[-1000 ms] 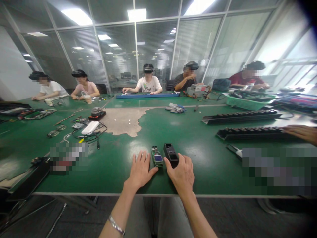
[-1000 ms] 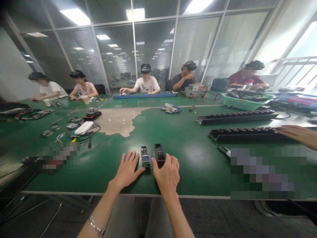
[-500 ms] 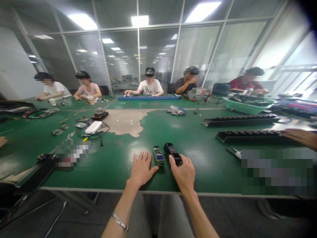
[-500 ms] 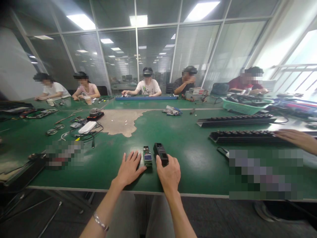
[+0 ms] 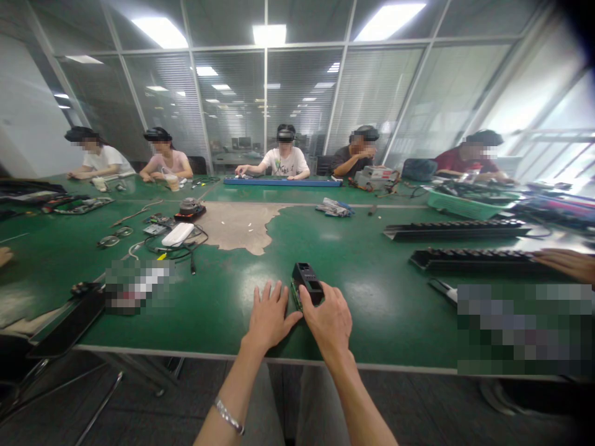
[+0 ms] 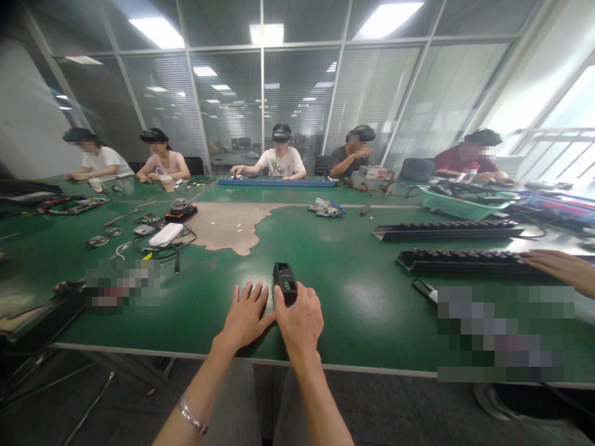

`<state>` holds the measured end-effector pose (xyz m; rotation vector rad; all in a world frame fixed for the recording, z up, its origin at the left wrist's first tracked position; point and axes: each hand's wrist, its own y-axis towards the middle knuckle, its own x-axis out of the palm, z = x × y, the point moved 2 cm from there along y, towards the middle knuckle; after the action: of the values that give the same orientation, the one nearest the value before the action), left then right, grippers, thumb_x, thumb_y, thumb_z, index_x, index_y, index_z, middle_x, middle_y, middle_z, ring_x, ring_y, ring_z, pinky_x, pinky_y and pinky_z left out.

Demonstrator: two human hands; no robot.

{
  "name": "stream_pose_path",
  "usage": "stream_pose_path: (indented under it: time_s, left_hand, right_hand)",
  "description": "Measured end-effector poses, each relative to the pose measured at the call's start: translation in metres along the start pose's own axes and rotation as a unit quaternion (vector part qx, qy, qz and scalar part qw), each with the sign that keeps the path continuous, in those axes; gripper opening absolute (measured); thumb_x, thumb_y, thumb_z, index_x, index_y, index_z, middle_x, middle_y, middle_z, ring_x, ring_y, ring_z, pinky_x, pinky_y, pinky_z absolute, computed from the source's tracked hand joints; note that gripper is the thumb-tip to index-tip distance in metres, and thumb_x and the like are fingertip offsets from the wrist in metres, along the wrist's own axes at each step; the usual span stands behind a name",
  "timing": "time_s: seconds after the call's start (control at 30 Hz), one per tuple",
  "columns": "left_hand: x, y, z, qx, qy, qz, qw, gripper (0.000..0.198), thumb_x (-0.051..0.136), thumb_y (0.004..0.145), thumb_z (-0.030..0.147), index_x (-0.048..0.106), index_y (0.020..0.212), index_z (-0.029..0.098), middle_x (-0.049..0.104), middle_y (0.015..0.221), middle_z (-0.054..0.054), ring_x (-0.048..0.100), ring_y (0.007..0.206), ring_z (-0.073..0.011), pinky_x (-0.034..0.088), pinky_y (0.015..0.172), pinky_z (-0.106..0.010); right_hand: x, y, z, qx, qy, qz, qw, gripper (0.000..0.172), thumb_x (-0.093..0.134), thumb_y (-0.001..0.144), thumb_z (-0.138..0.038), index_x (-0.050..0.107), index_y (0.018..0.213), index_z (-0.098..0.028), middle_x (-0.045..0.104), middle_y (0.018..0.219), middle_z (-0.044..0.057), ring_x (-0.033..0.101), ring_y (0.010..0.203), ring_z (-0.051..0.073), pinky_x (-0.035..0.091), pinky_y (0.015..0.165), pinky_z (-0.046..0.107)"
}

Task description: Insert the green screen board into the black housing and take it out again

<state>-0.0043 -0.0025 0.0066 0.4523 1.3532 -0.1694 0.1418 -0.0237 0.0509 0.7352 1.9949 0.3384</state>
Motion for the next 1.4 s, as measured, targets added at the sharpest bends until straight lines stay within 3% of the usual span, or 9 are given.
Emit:
stream_pose_path:
  time_s: [0.43, 0.83, 0.97, 1.13, 1.3, 1.4]
  left_hand:
    - [0.002, 0.002, 0.0, -0.007, 0.007, -0.018, 1.0, 0.066, 0.032, 0.098, 0.06, 0.033, 0.153, 0.023, 0.031, 0.16, -0.01, 0.021, 0.148, -0.0364, 0.014, 0.118, -0.063]
    - [0.005, 0.003, 0.0, -0.002, 0.019, -0.017, 1.0, 0.071, 0.035, 0.096, 0.057, 0.029, 0.154, 0.016, 0.028, 0.161, -0.011, 0.02, 0.148, -0.0352, 0.011, 0.12, -0.059]
    - [0.005, 0.003, -0.001, -0.003, 0.019, -0.026, 0.999, 0.075, 0.036, 0.095, 0.058, 0.027, 0.155, 0.014, 0.027, 0.162, -0.012, 0.018, 0.149, -0.0353, 0.011, 0.12, -0.059]
    - [0.004, 0.004, -0.001, -0.007, 0.017, -0.041, 0.999, 0.07, 0.038, 0.095, 0.054, 0.026, 0.156, 0.02, 0.025, 0.162, -0.01, 0.016, 0.15, -0.0353, 0.011, 0.119, -0.061]
    - [0.002, 0.003, 0.0, -0.007, 0.007, -0.026, 1.0, 0.069, 0.039, 0.096, 0.058, 0.024, 0.156, 0.027, 0.027, 0.162, -0.009, 0.019, 0.149, -0.0363, 0.011, 0.118, -0.063]
    - [0.001, 0.003, 0.001, -0.006, 0.005, -0.024, 1.0, 0.068, 0.037, 0.096, 0.061, 0.028, 0.155, 0.027, 0.028, 0.162, -0.009, 0.02, 0.148, -0.0363, 0.011, 0.118, -0.063]
  right_hand:
    - [0.002, -0.004, -0.012, -0.016, -0.041, -0.027, 0.999, 0.041, 0.052, 0.09, -0.056, 0.064, 0.101, -0.019, 0.063, 0.093, 0.009, 0.057, 0.09, 0.023, 0.037, 0.075, 0.031]
    - [0.017, -0.021, 0.003, -0.011, -0.082, -0.064, 0.995, 0.036, 0.054, 0.09, -0.052, 0.061, 0.105, -0.02, 0.062, 0.095, 0.008, 0.058, 0.093, 0.024, 0.039, 0.076, 0.032]
    - [0.019, -0.023, 0.006, -0.012, -0.079, -0.067, 0.995, 0.04, 0.053, 0.09, -0.055, 0.06, 0.108, -0.02, 0.062, 0.098, 0.009, 0.058, 0.096, 0.026, 0.04, 0.077, 0.033]
    - [0.019, -0.019, 0.007, 0.0, -0.057, -0.06, 0.997, 0.064, 0.057, 0.084, -0.063, 0.056, 0.125, -0.014, 0.062, 0.107, 0.014, 0.058, 0.103, 0.029, 0.042, 0.079, 0.034]
    - [0.018, -0.013, 0.006, 0.01, -0.026, -0.097, 0.995, 0.042, 0.056, 0.086, -0.056, 0.064, 0.103, -0.018, 0.064, 0.095, 0.01, 0.061, 0.091, 0.024, 0.042, 0.078, 0.032]
    - [0.016, -0.01, 0.003, 0.014, -0.001, -0.087, 0.996, 0.039, 0.054, 0.088, -0.055, 0.065, 0.097, -0.019, 0.064, 0.092, 0.009, 0.061, 0.086, 0.023, 0.041, 0.076, 0.032]
